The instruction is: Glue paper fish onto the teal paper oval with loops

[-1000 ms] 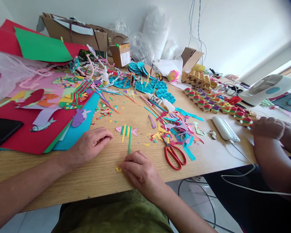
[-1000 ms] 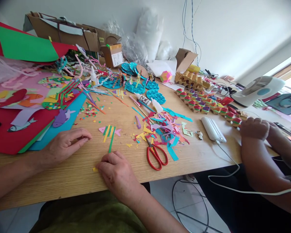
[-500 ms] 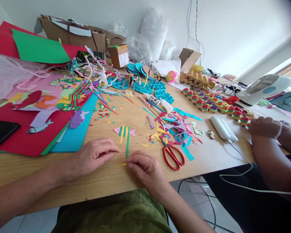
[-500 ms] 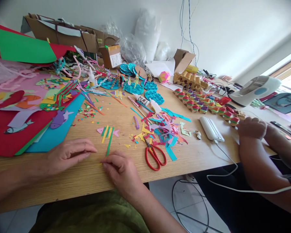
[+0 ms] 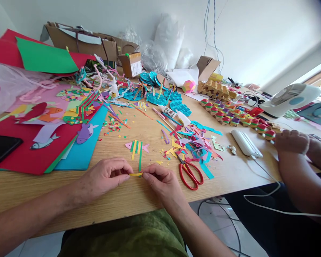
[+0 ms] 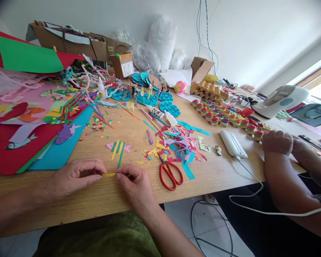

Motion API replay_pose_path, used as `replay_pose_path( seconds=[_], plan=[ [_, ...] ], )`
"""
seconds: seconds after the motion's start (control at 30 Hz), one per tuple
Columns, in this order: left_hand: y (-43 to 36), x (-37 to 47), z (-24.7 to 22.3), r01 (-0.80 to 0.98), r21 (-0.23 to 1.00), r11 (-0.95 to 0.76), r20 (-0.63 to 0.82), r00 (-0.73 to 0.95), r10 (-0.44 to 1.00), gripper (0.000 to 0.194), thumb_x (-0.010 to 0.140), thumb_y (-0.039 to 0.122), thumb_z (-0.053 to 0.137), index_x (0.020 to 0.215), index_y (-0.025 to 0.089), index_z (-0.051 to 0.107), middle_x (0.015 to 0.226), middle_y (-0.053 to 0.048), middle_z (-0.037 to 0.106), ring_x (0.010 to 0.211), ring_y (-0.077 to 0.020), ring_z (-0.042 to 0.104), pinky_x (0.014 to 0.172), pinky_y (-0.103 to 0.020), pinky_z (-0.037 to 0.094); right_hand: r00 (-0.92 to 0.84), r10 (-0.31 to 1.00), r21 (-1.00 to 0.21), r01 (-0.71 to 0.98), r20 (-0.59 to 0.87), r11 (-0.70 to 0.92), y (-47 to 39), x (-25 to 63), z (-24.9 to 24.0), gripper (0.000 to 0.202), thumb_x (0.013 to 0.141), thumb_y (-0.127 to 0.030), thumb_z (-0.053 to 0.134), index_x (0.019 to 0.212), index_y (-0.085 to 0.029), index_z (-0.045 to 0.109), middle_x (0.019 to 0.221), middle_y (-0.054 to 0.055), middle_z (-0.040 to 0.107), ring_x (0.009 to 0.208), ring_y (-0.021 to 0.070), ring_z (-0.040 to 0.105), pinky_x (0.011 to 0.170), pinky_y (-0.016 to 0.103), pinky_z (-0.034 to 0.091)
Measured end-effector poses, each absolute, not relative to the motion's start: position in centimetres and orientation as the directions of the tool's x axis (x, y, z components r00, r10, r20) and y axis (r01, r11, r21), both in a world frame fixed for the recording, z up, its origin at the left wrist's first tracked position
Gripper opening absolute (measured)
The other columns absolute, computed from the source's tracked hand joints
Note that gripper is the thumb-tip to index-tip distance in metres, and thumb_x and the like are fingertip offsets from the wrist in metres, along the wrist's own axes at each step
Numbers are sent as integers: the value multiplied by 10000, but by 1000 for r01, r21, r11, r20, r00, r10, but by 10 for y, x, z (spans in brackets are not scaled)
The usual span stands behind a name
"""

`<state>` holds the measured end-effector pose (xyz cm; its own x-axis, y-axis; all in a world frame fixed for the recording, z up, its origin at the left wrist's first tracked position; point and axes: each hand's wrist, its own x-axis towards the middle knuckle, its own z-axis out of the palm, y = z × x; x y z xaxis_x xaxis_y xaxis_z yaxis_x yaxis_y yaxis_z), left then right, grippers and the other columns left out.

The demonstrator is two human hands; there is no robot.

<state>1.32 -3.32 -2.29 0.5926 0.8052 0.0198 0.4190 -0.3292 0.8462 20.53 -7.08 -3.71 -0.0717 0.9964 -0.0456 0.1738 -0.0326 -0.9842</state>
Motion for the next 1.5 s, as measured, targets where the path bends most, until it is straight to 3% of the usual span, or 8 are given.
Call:
replay_pose_path(
  seconds=[0.17, 0.37, 0.57, 0.87, 1.17, 1.5],
  plan=[
    [-32, 15, -20, 410, 817, -405, 106, 584, 805, 164, 803, 209, 462, 753, 196, 618, 729, 16, 636, 683, -128, 589, 615, -217, 444, -114, 993, -971, 235, 16, 42, -70, 206, -39, 115, 733, -245, 567, 760, -173, 654, 672, 9, 600, 614, 122, 518, 575, 244, 411],
    [-31, 9, -25, 407, 633, -659, 317, 640, 700, 179, 840, 153, 435, 789, 189, 603, 742, 4, 616, 735, -126, 574, 668, -224, 449, -200, 954, -880, 380, 224, 286, -76, 205, -40, 133, 757, -148, 564, 851, -197, 645, 734, 9, 607, 658, 115, 546, 601, 226, 439],
    [-34, 4, -31, 405, 548, -732, 319, 708, 631, 181, 888, 148, 412, 860, 194, 584, 808, 2, 603, 791, -127, 552, 701, -229, 435, -289, 897, -726, 527, 336, 442, -76, 204, -38, 158, 819, -137, 502, 784, -183, 649, 728, 26, 624, 681, 122, 570, 615, 221, 438],
    [-40, 4, -36, 392, 487, -780, 294, 768, 569, 231, 904, 128, 378, 809, 179, 583, 790, -13, 559, 771, -142, 503, 684, -239, 408, -519, 807, -499, 639, 281, 585, -79, 204, -39, 224, 876, -147, 426, 800, -176, 635, 739, 44, 585, 717, 142, 516, 647, 241, 410],
    [-43, 3, -36, 392, 391, -833, 301, 801, 518, 276, 895, 87, 344, 769, 175, 573, 823, -23, 559, 791, -145, 489, 710, -251, 415, -618, 739, -412, 620, 266, 667, -80, 205, -40, 214, 898, -153, 394, 870, -180, 605, 767, 43, 571, 732, 152, 465, 675, 256, 397],
    [-43, -2, -37, 284, 226, -932, 296, 891, 343, 316, 909, 78, 300, 797, 143, 589, 793, -55, 572, 791, -178, 486, 726, -295, 427, -738, 657, -252, 614, 152, 748, -79, 207, -31, 171, 910, -190, 405, 837, -159, 556, 830, 33, 555, 779, 154, 450, 686, 270, 374]
  ],
)
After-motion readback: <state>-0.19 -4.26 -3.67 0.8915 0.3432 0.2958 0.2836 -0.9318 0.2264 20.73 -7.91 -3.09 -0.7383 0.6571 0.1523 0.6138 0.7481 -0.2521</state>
